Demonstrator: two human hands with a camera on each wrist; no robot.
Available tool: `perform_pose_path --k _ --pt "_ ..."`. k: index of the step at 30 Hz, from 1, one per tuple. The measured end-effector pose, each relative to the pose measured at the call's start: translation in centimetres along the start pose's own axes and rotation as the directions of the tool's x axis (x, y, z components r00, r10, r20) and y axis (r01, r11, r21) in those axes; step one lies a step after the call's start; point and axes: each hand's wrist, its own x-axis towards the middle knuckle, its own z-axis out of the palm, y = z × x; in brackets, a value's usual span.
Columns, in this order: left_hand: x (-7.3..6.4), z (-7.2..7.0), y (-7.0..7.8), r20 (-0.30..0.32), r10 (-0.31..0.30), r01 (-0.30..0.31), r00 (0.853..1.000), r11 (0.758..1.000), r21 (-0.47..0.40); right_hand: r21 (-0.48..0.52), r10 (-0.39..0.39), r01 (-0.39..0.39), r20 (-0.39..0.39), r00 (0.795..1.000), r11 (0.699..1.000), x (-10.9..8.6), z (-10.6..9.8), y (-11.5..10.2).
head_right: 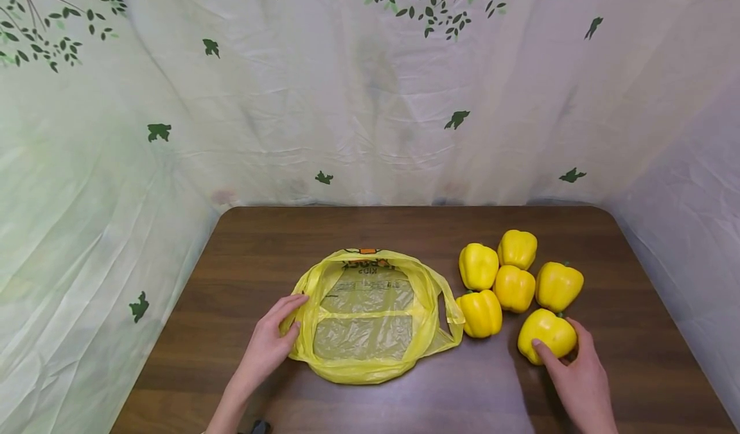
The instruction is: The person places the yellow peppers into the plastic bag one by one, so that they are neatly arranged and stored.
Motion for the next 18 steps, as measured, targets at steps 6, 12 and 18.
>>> perform_pose_path --k 6,12,18 --pt "0.0 0.0 0.0 -0.005 0.011 -0.011 1.0 1.0 0.0 0.012 -0.011 0.012 -0.042 0.999 1.0 -0.4 0.3 0.1" --pt "0.0 0.1 0.0 -0.003 0.006 -0.006 1.0 1.0 -0.005 0.015 0.002 0.0 -0.085 0.996 1.0 -0.6 0.4 -0.2" --pt "0.0 0.0 0.1 0.001 0.002 -0.002 1.0 1.0 -0.008 0.014 -0.02 0.022 -0.116 0.993 1.0 -1.1 0.2 -0.6"
